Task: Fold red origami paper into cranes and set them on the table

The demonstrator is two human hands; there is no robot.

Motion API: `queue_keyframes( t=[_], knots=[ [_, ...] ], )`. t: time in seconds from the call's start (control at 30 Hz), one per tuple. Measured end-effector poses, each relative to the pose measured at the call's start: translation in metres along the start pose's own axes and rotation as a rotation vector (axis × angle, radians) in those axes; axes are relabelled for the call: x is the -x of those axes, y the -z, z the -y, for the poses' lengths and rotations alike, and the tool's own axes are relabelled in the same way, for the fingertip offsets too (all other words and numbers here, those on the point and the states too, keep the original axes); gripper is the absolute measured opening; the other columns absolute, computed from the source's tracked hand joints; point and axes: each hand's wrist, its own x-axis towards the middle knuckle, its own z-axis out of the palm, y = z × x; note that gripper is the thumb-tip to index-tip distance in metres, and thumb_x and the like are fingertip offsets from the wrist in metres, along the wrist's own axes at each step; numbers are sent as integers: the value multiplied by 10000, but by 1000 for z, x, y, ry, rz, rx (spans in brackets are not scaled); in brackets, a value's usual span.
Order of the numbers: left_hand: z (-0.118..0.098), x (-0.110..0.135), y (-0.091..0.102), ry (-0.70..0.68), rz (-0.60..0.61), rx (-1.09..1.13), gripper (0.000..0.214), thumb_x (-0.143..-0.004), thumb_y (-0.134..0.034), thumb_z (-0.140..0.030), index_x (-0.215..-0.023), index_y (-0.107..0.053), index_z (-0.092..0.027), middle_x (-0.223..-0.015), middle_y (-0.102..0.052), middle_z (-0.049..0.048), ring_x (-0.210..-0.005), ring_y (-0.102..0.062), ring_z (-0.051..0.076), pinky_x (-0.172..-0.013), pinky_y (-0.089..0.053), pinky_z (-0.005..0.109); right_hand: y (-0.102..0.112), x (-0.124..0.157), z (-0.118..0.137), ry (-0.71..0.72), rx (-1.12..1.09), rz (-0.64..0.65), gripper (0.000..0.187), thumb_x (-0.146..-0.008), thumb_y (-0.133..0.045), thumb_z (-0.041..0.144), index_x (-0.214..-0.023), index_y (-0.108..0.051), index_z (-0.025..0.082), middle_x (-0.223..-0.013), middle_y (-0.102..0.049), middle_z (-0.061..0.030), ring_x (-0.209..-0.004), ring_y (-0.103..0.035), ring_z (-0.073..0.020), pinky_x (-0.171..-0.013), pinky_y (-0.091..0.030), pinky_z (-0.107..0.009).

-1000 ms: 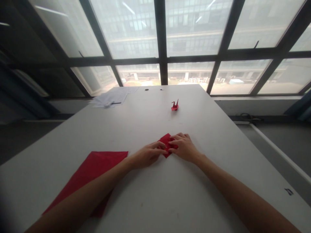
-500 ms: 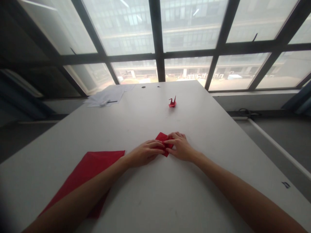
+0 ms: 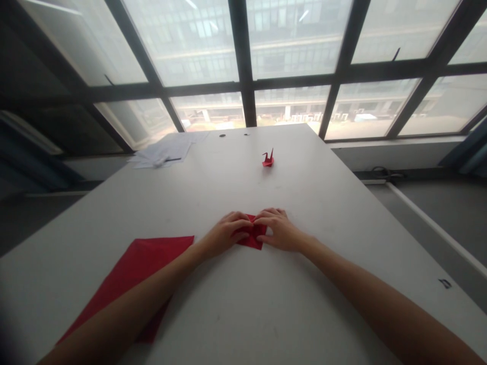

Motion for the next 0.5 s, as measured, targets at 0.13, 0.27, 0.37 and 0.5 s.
queue_keyframes(
  t=[0.13,0.27,0.37,0.5],
  knots=[
    [3,-4,-3,118,11,62,151,-859,-685,-178,-1003,-679,-224,-1011,-643,35,-996,-567,209,-937,-455,367,-1,0,-1,-25,-19,-21,343,-761,-777,254,-1083,-660,282,-1177,-674,-53,-1193,-547,-269,-1037,-342,-465],
    [4,-10,-6,174,-17,81,102,-859,-661,-157,-934,-692,-219,-936,-638,24,-943,-563,201,-895,-448,346,-1,-1,-1,32,-22,-12,212,-766,-775,242,-951,-678,278,-1159,-691,-24,-1216,-535,-265,-1054,-319,-479],
    [4,-11,-7,162,-18,75,93,-874,-651,-168,-882,-722,-227,-885,-638,21,-914,-560,195,-882,-436,329,-2,-1,0,36,-20,-18,201,-766,-772,236,-939,-679,280,-1169,-690,-16,-1214,-537,-270,-1054,-318,-493],
    [5,-11,-9,161,-38,70,113,-890,-648,-179,-862,-744,-232,-833,-647,13,-867,-561,183,-880,-427,324,-3,-1,1,31,-16,-14,185,-779,-763,243,-940,-681,284,-1187,-684,-16,-1223,-532,-277,-1058,-316,-505]
  ],
)
